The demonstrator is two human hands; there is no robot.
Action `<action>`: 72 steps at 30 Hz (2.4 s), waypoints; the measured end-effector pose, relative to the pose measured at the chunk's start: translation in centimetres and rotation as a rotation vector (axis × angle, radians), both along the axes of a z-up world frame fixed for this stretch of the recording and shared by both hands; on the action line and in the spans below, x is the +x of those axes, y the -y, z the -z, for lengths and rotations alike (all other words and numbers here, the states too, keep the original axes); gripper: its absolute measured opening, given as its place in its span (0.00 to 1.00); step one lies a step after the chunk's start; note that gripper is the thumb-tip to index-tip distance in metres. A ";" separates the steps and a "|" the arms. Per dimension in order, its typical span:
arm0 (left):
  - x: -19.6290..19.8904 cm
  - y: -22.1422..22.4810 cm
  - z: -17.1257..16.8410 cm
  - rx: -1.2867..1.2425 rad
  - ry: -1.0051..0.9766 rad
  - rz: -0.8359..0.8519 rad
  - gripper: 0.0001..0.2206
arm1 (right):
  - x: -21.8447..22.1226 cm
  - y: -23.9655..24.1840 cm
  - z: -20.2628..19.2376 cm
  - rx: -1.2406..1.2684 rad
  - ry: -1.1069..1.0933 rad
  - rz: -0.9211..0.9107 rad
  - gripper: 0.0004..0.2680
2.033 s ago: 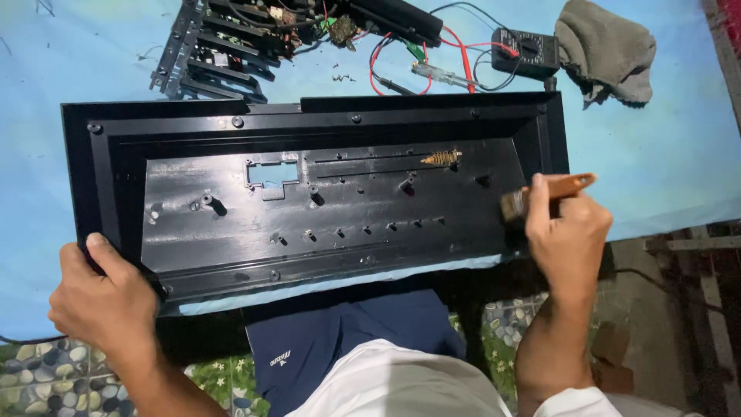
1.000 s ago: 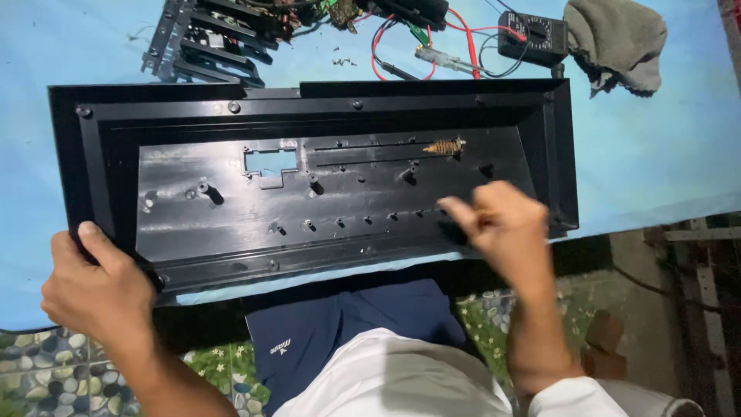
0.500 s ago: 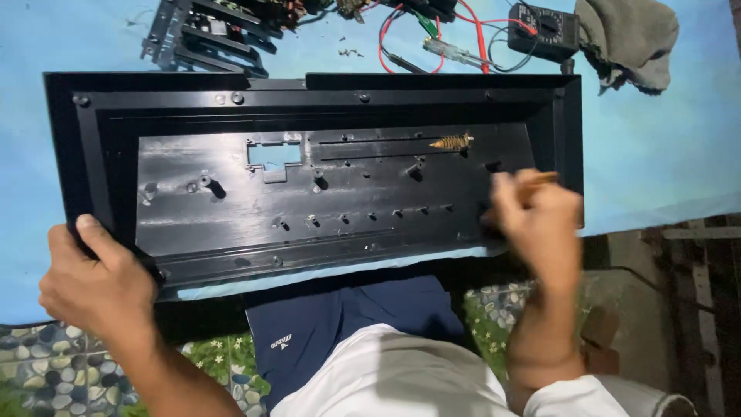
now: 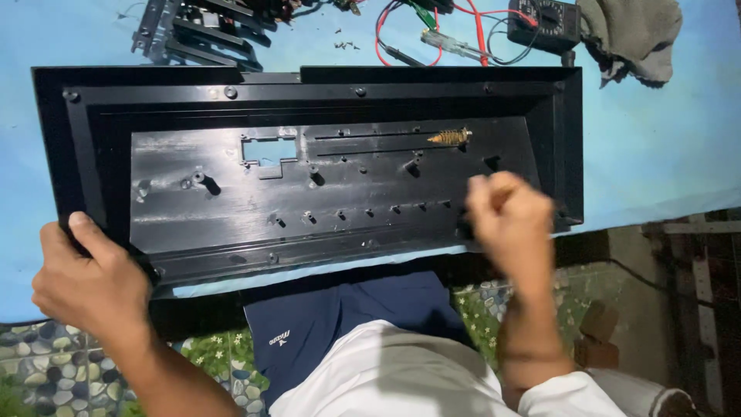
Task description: Cleaning the interior of an electronic instrument chassis using a small brush.
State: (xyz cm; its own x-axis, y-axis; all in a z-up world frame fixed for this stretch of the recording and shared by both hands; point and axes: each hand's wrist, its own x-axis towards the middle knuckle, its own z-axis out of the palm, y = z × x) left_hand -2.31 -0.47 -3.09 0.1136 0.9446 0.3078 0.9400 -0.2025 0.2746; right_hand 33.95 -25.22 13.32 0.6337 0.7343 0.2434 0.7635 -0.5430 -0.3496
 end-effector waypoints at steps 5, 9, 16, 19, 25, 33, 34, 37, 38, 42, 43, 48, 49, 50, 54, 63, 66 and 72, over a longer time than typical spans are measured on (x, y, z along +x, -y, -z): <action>0.3 0.1 -0.9 -0.005 0.012 0.020 0.18 | -2.9 -1.3 -1.1 0.233 -0.484 -0.137 0.10; 0.6 -0.1 -1.2 -0.016 0.006 0.007 0.18 | -1.2 -0.3 -3.3 0.103 -0.044 -0.023 0.15; 0.2 -0.1 -0.4 0.018 -0.002 0.017 0.19 | -5.1 -3.8 0.4 0.231 -0.326 -0.274 0.13; 0.7 -0.3 -1.3 -0.005 0.008 0.007 0.18 | -3.8 -3.2 -0.3 0.288 -0.640 -0.200 0.12; 0.3 -0.1 -0.7 -0.005 0.006 0.026 0.17 | 1.7 1.5 -2.2 0.013 0.046 0.065 0.14; 0.2 0.0 -0.7 -0.010 0.038 0.039 0.18 | 1.3 1.5 -1.1 0.241 -0.311 0.073 0.10; 0.1 -0.1 -0.5 0.000 0.046 0.034 0.18 | 2.3 1.8 -1.3 0.250 -0.304 0.066 0.10; 0.0 0.1 -0.2 -0.024 0.007 0.006 0.19 | 4.3 3.1 -0.6 0.176 0.146 0.136 0.15; 0.0 0.0 -0.2 -0.021 -0.004 0.004 0.18 | 4.5 3.0 0.5 0.097 0.096 0.117 0.12; -0.2 -0.1 0.0 -0.026 0.014 0.024 0.18 | 0.3 0.4 0.6 0.166 -0.285 0.009 0.13; -0.3 -0.1 -0.1 -0.028 0.008 0.023 0.18 | 1.3 0.9 0.5 0.164 -0.292 0.010 0.13; -0.1 -0.1 -0.2 -0.014 -0.016 0.018 0.18 | 5.9 2.9 -0.8 0.178 0.203 0.139 0.14; 0.1 -0.1 -0.2 -0.015 -0.011 0.016 0.18 | 6.5 2.6 0.4 0.178 0.207 0.136 0.14; 0.0 -0.1 -0.2 -0.001 -0.003 0.029 0.17 | 6.7 2.5 1.7 0.175 0.139 0.137 0.13; -0.2 0.1 -0.2 0.014 -0.007 0.053 0.16 | 2.5 -0.3 1.7 0.202 -0.293 -0.088 0.12; -0.3 -0.1 0.3 0.043 -0.030 0.048 0.16 | 7.0 2.5 2.0 -0.066 0.055 0.008 0.14; -0.2 0.0 0.1 0.022 0.015 0.043 0.15 | 2.2 -1.2 0.8 0.090 -0.348 -0.193 0.08; 0.2 0.0 -0.3 -0.018 0.012 0.004 0.18 | 4.4 -0.5 -1.1 0.167 -0.103 0.006 0.09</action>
State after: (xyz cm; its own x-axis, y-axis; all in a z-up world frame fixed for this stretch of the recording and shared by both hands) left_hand -2.14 -0.45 -2.77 0.1136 0.9496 0.2921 0.9359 -0.2010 0.2893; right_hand 38.37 -24.70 14.46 0.6660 0.6849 0.2955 0.7159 -0.4755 -0.5113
